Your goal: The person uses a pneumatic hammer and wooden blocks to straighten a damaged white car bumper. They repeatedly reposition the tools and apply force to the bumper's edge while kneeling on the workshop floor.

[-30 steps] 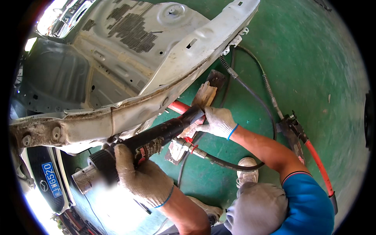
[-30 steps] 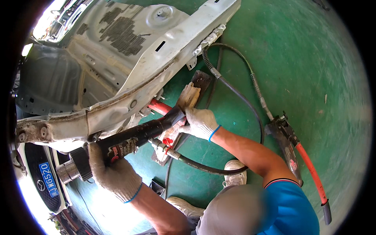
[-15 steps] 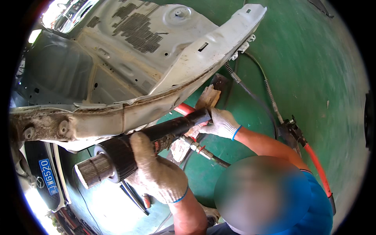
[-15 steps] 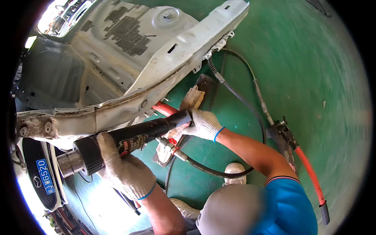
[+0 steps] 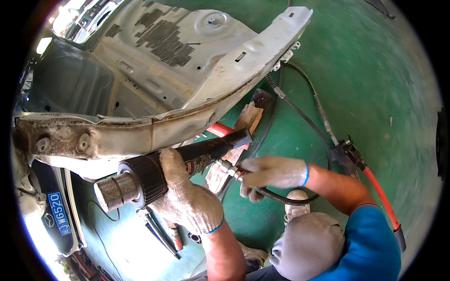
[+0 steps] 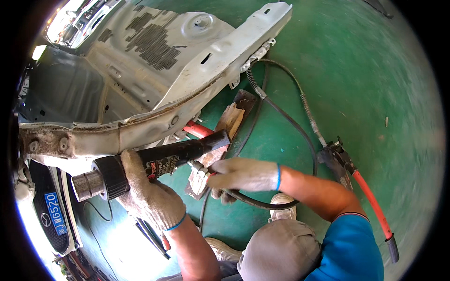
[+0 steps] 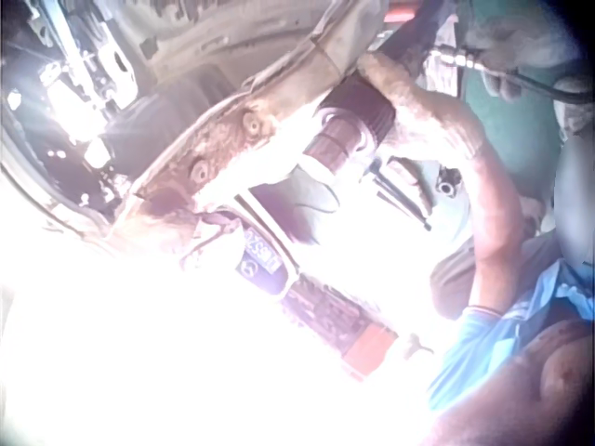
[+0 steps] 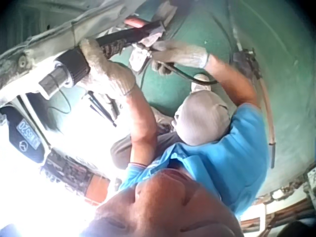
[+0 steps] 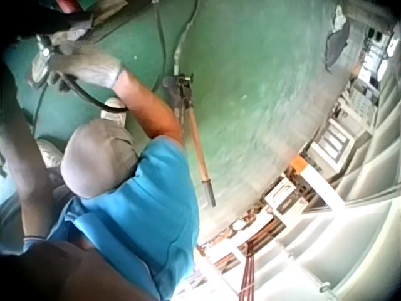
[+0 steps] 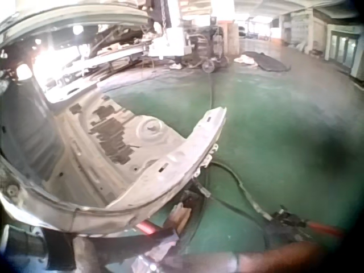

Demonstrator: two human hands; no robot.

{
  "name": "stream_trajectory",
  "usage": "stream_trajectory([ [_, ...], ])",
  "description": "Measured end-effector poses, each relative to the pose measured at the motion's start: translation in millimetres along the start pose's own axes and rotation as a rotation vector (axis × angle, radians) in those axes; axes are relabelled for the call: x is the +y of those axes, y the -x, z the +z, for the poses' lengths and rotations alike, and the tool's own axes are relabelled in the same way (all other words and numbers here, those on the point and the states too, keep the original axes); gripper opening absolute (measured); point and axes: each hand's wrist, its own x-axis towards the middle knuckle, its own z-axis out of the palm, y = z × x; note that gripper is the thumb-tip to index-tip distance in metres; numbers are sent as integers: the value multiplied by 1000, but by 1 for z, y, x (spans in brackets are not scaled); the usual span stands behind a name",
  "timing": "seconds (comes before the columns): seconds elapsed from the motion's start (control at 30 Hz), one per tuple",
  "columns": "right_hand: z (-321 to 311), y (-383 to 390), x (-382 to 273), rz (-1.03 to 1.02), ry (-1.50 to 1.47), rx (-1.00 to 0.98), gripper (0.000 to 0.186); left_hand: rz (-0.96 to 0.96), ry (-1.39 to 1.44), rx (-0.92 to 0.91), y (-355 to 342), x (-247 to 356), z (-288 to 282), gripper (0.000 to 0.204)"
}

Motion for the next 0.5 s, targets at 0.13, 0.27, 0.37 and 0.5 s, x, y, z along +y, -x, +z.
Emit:
stream_trajectory([
  [0.13,15,-3,-6,79,253,190,32,-9,-20,-72,-4,-1,-5,57],
  [0.27,12,-6,-10,-31,368,210,29,-57,-169,-140,-7,5,-19,61],
  [0.37,12,-2,-18,-43,376,213,37,-80,-120,-206,-11,3,-31,63],
  [0.5,17,-8,-25,37,381,210,38,-97,-218,-389,-27,-3,-60,48],
])
